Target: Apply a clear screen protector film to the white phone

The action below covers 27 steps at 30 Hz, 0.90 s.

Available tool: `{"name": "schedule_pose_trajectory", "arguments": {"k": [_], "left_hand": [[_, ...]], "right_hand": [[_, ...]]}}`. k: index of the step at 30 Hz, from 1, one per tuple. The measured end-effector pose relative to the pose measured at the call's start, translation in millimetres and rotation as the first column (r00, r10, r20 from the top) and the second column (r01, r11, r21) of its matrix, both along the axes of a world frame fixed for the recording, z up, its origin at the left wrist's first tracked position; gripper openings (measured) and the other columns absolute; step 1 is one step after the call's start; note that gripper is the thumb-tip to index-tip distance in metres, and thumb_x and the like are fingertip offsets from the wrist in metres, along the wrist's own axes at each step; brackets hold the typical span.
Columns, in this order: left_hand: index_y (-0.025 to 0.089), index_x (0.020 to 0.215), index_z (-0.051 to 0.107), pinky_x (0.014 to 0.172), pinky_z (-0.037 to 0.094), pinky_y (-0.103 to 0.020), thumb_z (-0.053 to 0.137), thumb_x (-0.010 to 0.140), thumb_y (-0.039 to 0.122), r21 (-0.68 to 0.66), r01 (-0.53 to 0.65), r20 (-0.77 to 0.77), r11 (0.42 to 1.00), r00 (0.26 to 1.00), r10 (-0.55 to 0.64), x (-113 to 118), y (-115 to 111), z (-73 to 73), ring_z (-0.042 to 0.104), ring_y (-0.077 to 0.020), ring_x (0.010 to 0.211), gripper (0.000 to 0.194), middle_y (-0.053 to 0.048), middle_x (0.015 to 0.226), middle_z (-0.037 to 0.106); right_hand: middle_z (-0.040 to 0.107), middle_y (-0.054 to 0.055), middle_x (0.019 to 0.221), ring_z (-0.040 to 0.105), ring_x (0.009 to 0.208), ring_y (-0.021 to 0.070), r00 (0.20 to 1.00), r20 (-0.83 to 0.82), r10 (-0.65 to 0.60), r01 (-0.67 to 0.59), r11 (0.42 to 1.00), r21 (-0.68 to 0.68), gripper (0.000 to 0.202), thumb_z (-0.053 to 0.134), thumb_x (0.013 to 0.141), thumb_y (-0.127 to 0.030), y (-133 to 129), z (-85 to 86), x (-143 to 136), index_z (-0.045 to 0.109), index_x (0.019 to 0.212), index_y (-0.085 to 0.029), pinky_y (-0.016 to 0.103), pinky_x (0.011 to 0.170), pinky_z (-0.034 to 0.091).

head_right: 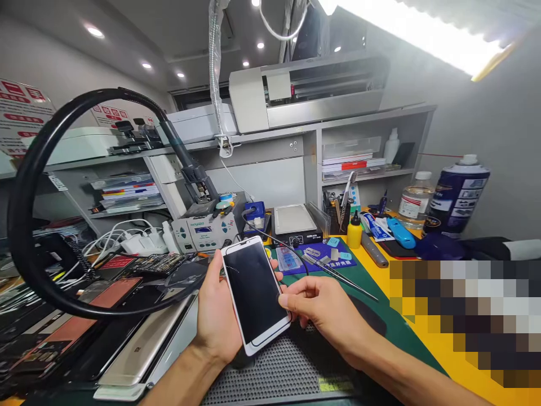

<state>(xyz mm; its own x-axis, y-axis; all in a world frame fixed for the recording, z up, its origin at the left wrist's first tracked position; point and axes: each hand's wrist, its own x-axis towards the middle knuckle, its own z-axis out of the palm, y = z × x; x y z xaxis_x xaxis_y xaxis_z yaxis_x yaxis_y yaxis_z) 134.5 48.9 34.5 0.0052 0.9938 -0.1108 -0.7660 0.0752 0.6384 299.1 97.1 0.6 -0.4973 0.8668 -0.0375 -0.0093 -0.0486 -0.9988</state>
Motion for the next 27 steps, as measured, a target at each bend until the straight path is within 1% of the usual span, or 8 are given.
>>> {"name": "schedule_pose_trajectory", "arguments": {"k": [4,8,11,15,17,20,24,27], "left_hand": [[0.007,0.104,0.071,0.083,0.052,-0.047,0.038,0.087,0.071,0.010,0.029,0.000,1.000,1.000,-0.029,-1.5,-0.9,0.8,0.070,-0.0318,0.081,0.074,-0.017,0.090,0.074],[0.006,0.106,0.070,0.082,0.052,-0.049,0.039,0.087,0.072,0.018,0.040,0.000,0.999,0.999,-0.040,-3.9,0.3,0.6,0.070,-0.0330,0.081,0.075,-0.019,0.091,0.074],[0.007,0.106,0.070,0.081,0.053,-0.049,0.040,0.086,0.072,0.009,0.031,0.003,0.999,1.000,-0.031,-3.7,1.4,0.3,0.071,-0.0333,0.080,0.075,-0.019,0.092,0.074],[0.007,0.107,0.069,0.076,0.054,-0.046,0.043,0.084,0.074,-0.033,-0.036,-0.043,0.999,0.998,0.035,-0.4,1.2,-1.2,0.071,-0.0316,0.075,0.075,-0.018,0.089,0.075],[0.007,0.106,0.069,0.073,0.055,-0.042,0.049,0.085,0.069,-0.053,-0.041,-0.076,0.998,0.996,0.037,1.8,1.0,-2.9,0.070,-0.0286,0.071,0.069,-0.016,0.084,0.074],[0.007,0.107,0.069,0.074,0.056,-0.039,0.056,0.086,0.060,-0.083,-0.024,-0.104,0.996,0.994,0.016,4.4,1.2,-5.8,0.070,-0.0259,0.073,0.059,-0.014,0.084,0.074],[0.008,0.109,0.069,0.075,0.057,-0.039,0.055,0.088,0.059,-0.098,-0.056,-0.156,0.994,0.987,0.040,7.1,2.1,-7.5,0.070,-0.0249,0.073,0.056,-0.013,0.085,0.074],[0.010,0.110,0.069,0.075,0.057,-0.038,0.055,0.088,0.058,-0.103,-0.054,-0.158,0.993,0.987,0.037,8.4,1.6,-6.5,0.071,-0.0246,0.073,0.055,-0.013,0.086,0.074]], "right_hand": [[0.061,0.000,0.062,0.049,0.057,0.0096,0.995,-0.091,0.050,-0.055,0.997,-0.056,0.026,0.083,0.071,-0.040,0.1,4.1,4.2,0.073,0.072,-0.016,0.021,0.056,0.039],[0.060,-0.001,0.066,0.048,0.060,0.0096,0.984,-0.156,0.084,-0.097,0.992,-0.081,0.026,0.082,0.073,-0.040,-1.0,9.0,6.3,0.073,0.073,-0.016,0.021,0.058,0.039],[0.061,-0.001,0.064,0.050,0.059,0.0103,0.994,-0.092,0.057,-0.061,0.997,-0.038,0.027,0.082,0.072,-0.041,-2.3,7.9,4.1,0.071,0.073,-0.016,0.022,0.057,0.040],[0.063,0.000,0.060,0.052,0.056,0.0116,1.000,0.021,0.001,-0.002,1.000,0.028,0.028,0.081,0.071,-0.041,-3.2,2.3,0.5,0.067,0.072,-0.017,0.023,0.055,0.040],[0.064,-0.001,0.059,0.052,0.055,0.0117,0.999,0.036,-0.017,0.016,0.999,0.030,0.028,0.081,0.071,-0.040,-3.0,0.1,-0.3,0.064,0.071,-0.017,0.024,0.055,0.039],[0.065,-0.001,0.058,0.051,0.053,0.0116,0.997,0.066,-0.034,0.032,0.999,0.022,0.028,0.079,0.071,-0.038,-2.7,-0.8,-1.1,0.060,0.069,-0.018,0.024,0.053,0.038],[0.064,-0.001,0.058,0.050,0.052,0.0113,0.994,0.096,-0.051,0.049,0.999,0.018,0.026,0.078,0.070,-0.035,-2.8,-0.3,-3.0,0.058,0.068,-0.019,0.023,0.050,0.035],[0.063,-0.001,0.057,0.050,0.052,0.0116,0.994,0.089,-0.061,0.059,0.998,0.015,0.025,0.077,0.070,-0.035,-2.7,-1.2,-3.7,0.058,0.068,-0.019,0.024,0.051,0.036]]}}
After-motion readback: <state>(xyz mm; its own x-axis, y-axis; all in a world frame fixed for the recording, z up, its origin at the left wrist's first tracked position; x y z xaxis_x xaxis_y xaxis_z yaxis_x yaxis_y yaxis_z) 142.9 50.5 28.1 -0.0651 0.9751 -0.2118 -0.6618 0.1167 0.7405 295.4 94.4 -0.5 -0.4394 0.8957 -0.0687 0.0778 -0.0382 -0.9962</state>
